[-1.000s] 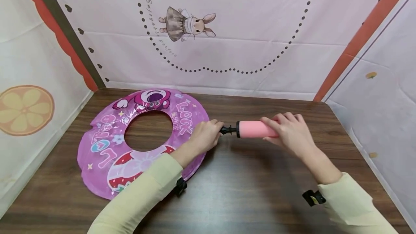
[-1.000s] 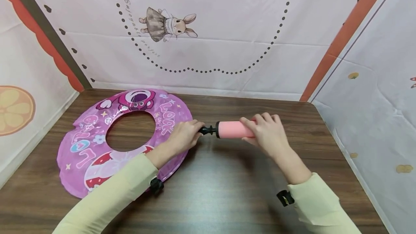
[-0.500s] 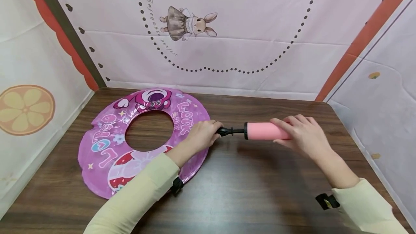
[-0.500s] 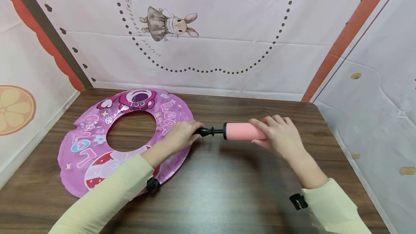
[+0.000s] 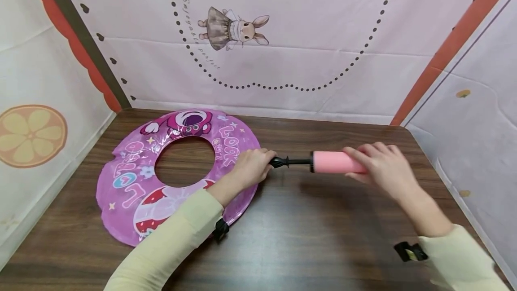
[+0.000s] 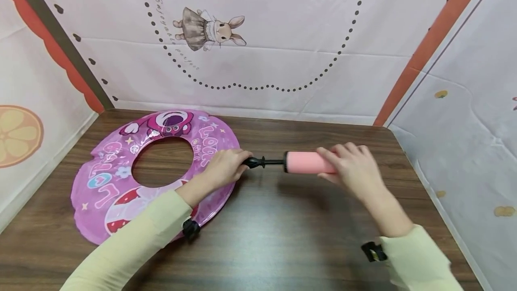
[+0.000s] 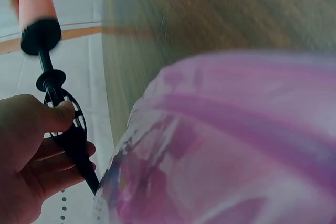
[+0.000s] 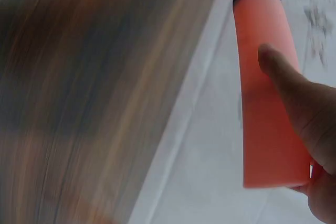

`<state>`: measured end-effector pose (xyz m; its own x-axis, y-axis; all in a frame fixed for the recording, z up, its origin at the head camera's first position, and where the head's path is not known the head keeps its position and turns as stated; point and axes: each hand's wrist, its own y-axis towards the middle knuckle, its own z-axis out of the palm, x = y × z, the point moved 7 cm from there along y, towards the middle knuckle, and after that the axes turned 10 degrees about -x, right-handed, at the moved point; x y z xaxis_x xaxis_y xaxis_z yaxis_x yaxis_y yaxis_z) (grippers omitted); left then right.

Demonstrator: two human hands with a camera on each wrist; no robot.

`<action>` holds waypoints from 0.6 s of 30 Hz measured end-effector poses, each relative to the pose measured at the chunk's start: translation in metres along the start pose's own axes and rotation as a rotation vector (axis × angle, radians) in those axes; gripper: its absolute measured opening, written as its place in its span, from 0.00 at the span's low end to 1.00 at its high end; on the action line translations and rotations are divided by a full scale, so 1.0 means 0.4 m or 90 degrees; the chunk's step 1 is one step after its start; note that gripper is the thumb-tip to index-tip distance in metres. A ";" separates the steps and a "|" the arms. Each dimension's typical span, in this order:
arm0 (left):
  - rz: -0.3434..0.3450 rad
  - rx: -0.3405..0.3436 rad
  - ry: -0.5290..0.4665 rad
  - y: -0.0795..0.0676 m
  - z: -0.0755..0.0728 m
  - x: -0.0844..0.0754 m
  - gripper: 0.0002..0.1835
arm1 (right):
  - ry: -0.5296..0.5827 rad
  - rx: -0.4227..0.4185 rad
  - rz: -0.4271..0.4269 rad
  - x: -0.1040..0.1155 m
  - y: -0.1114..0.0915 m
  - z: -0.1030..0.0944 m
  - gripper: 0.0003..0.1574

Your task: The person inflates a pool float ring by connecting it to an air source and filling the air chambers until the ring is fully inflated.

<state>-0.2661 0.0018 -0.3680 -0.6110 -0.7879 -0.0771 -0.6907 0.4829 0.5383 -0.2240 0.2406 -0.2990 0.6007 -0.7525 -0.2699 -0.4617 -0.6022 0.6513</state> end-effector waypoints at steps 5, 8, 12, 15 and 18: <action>-0.002 -0.021 0.003 -0.001 0.008 -0.002 0.12 | -0.025 -0.014 -0.023 0.065 0.049 0.060 0.34; -0.005 -0.019 -0.003 -0.003 0.010 -0.002 0.11 | -0.034 -0.015 -0.028 0.090 0.067 0.076 0.36; -0.011 -0.009 -0.010 -0.001 0.009 -0.001 0.12 | -0.030 0.002 -0.026 0.093 0.067 0.082 0.37; -0.017 -0.002 -0.013 0.000 0.005 0.000 0.12 | -0.017 0.014 -0.017 0.071 0.054 0.071 0.37; -0.017 0.003 -0.015 0.002 -0.001 0.003 0.13 | -0.004 0.020 -0.010 0.037 0.035 0.050 0.36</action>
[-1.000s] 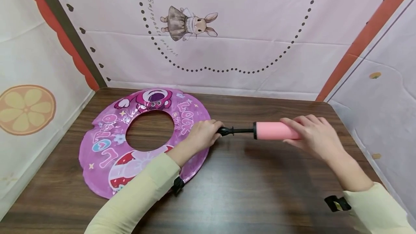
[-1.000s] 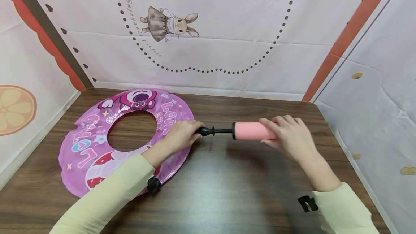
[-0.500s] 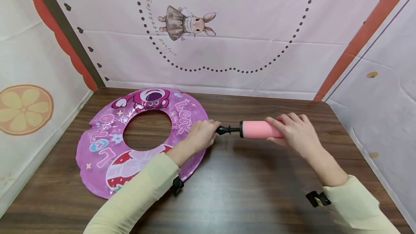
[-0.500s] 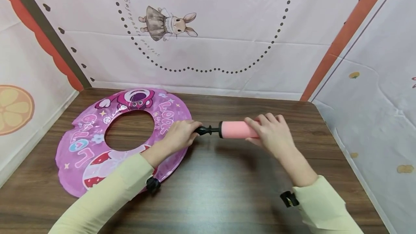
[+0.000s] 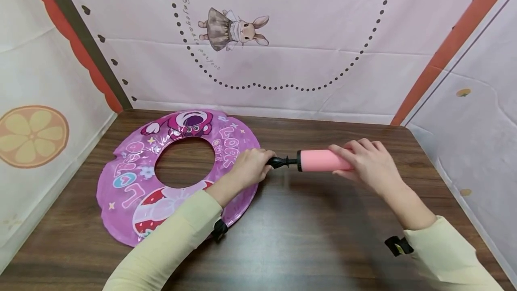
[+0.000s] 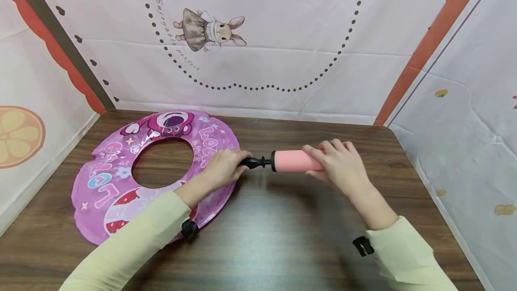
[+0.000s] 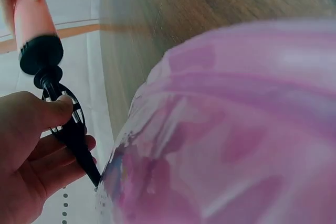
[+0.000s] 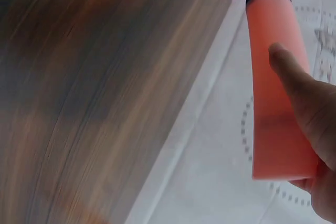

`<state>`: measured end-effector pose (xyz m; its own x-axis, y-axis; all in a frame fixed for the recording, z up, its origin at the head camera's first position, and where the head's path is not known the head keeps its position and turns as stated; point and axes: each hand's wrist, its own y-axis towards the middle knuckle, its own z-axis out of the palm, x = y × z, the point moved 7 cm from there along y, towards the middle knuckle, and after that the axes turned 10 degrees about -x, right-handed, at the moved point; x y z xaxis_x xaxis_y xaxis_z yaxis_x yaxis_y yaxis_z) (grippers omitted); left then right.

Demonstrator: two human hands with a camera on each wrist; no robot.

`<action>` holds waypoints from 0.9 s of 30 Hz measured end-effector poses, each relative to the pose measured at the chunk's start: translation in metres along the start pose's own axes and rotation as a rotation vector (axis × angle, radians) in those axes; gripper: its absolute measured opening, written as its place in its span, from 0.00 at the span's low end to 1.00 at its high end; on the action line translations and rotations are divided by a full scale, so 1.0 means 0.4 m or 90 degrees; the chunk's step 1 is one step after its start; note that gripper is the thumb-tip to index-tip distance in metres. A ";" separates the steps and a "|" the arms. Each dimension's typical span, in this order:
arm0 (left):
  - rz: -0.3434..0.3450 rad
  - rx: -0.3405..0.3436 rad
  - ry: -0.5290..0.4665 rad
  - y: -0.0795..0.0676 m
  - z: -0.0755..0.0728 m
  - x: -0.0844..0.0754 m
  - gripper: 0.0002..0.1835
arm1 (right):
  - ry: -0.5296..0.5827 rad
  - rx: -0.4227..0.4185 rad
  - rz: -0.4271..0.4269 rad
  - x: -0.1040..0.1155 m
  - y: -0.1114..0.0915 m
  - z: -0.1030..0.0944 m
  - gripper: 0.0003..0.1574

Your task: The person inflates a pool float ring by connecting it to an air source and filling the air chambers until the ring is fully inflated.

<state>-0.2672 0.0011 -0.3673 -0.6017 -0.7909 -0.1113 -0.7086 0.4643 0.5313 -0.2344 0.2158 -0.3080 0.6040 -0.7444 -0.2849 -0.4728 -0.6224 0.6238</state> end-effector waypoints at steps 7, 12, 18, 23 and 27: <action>0.000 -0.003 0.001 0.000 0.005 0.008 0.13 | -0.003 0.009 0.046 -0.103 -0.077 -0.078 0.48; -0.001 -0.007 0.007 -0.001 0.006 0.014 0.13 | -0.011 -0.006 0.052 -0.127 -0.096 -0.105 0.49; 0.015 -0.005 0.012 0.005 0.006 -0.005 0.13 | -0.015 -0.009 0.001 -0.013 -0.017 -0.032 0.38; 0.005 -0.019 0.004 0.007 0.002 -0.005 0.12 | -0.039 -0.020 -0.020 0.044 0.043 0.000 0.36; -0.005 -0.016 -0.010 0.005 0.002 0.001 0.13 | -0.048 -0.023 -0.031 0.064 0.062 0.013 0.37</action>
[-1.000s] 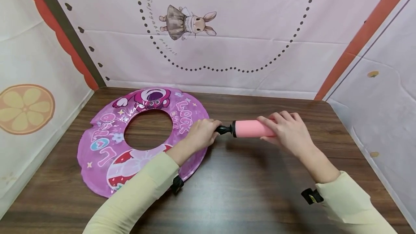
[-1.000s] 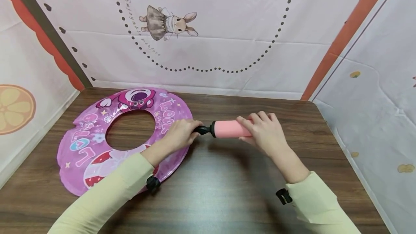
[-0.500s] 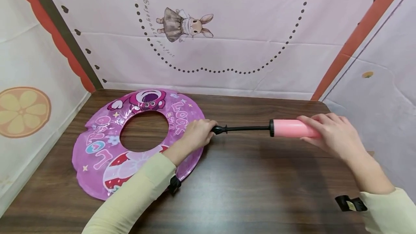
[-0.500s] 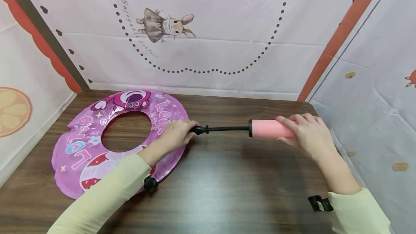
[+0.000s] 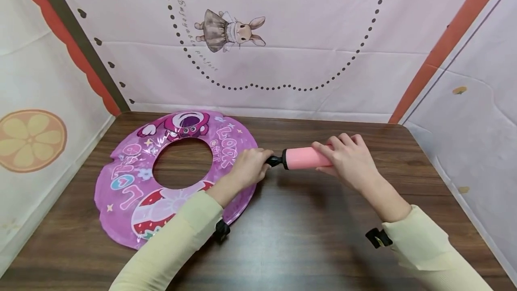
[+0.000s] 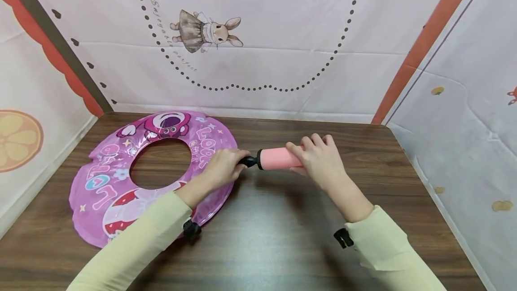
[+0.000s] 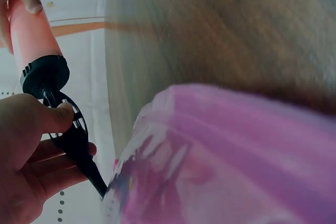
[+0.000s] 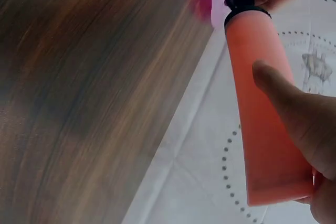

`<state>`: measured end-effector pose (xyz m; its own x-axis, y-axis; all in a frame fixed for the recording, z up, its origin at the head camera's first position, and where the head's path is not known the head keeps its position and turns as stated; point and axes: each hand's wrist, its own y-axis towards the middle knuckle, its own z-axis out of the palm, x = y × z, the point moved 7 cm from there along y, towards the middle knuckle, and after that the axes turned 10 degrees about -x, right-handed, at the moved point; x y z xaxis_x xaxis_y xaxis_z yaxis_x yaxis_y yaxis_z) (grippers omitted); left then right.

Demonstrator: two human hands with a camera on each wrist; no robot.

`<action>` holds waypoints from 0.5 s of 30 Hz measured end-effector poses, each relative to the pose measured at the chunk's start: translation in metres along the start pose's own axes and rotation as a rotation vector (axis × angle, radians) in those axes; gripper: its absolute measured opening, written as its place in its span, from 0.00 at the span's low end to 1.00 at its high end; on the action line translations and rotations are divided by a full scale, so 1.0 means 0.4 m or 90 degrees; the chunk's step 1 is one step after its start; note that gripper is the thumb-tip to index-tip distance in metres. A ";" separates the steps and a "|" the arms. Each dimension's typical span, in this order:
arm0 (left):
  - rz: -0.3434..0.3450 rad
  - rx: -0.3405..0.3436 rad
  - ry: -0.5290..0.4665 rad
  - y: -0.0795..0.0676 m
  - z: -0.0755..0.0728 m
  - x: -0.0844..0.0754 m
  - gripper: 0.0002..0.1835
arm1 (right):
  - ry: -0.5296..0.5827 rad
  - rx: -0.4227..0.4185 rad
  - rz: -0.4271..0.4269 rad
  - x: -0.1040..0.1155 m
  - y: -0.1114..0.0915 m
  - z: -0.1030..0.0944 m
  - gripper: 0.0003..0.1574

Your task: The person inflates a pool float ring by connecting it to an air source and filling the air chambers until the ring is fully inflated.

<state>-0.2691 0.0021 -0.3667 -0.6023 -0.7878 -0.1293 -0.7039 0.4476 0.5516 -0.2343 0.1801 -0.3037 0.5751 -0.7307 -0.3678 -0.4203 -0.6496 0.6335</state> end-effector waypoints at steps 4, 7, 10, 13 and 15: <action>-0.015 0.003 -0.011 -0.003 0.002 0.009 0.13 | 0.008 0.018 0.013 -0.014 -0.012 0.004 0.37; -0.023 0.008 -0.019 -0.006 0.004 0.016 0.13 | 0.016 0.028 0.023 -0.040 -0.034 -0.006 0.38; -0.023 0.007 -0.026 -0.008 0.005 0.020 0.13 | 0.026 0.029 0.033 -0.074 -0.061 -0.029 0.37; -0.018 0.007 -0.022 -0.009 0.009 0.025 0.13 | 0.033 0.029 0.049 -0.116 -0.095 -0.058 0.40; -0.020 0.010 -0.012 -0.013 0.012 0.030 0.13 | 0.037 0.028 0.066 -0.149 -0.121 -0.080 0.46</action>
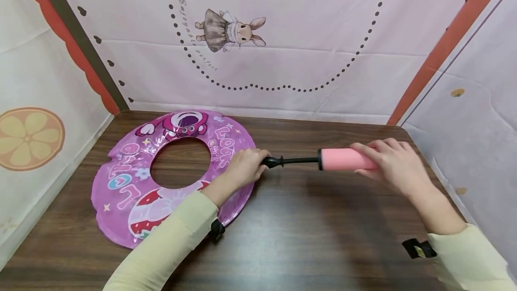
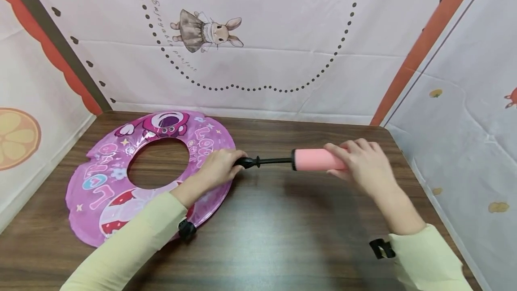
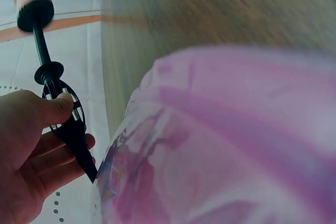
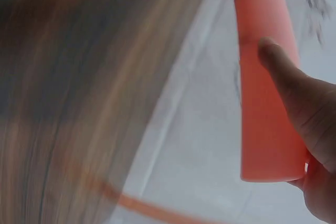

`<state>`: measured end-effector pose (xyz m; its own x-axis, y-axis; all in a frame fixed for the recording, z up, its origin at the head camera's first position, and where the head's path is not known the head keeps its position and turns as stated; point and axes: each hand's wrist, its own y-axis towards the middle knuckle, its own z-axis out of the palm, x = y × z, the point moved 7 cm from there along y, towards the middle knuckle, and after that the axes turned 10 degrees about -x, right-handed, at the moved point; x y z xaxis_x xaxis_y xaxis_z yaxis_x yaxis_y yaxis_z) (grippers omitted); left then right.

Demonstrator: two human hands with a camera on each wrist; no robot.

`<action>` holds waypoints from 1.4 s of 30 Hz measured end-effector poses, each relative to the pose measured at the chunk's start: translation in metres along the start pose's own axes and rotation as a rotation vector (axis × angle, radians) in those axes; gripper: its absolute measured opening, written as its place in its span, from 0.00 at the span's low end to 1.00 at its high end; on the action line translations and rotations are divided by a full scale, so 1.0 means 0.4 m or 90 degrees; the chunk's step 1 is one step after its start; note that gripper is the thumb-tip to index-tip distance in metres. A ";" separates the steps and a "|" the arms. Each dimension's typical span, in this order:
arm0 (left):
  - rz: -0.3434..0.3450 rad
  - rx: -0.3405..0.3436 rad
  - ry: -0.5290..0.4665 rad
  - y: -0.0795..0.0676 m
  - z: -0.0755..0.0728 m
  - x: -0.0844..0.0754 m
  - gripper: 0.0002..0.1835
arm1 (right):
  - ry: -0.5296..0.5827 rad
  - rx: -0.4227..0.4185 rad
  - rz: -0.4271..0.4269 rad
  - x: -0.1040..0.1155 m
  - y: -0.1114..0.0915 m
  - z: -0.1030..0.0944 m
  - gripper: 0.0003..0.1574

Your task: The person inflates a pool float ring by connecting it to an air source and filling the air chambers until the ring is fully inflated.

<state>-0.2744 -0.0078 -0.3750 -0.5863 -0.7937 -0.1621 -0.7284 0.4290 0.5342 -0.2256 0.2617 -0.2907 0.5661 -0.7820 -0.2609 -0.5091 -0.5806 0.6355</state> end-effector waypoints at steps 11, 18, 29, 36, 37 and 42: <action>0.040 -0.020 0.007 0.006 -0.013 -0.022 0.13 | -0.019 -0.033 -0.037 0.049 0.034 0.005 0.36; 0.022 -0.032 0.027 0.004 -0.016 -0.027 0.13 | -0.058 -0.064 -0.083 0.155 0.114 0.066 0.38; 0.004 -0.016 -0.002 0.004 -0.014 -0.019 0.13 | -0.015 -0.014 -0.046 0.113 0.065 0.067 0.36; 0.002 -0.004 0.008 0.007 -0.014 -0.020 0.13 | -0.006 -0.007 -0.007 0.019 0.007 -0.003 0.42; 0.002 -0.006 0.011 0.006 -0.014 -0.018 0.12 | -0.005 0.000 0.003 0.001 -0.001 -0.016 0.42; 0.004 -0.016 0.030 0.002 -0.008 -0.014 0.13 | -0.009 -0.012 0.027 -0.039 -0.023 -0.051 0.45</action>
<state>-0.2707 -0.0044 -0.3712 -0.5737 -0.8102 -0.1201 -0.7150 0.4239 0.5559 -0.2167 0.2838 -0.2778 0.5349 -0.8090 -0.2438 -0.5201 -0.5427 0.6595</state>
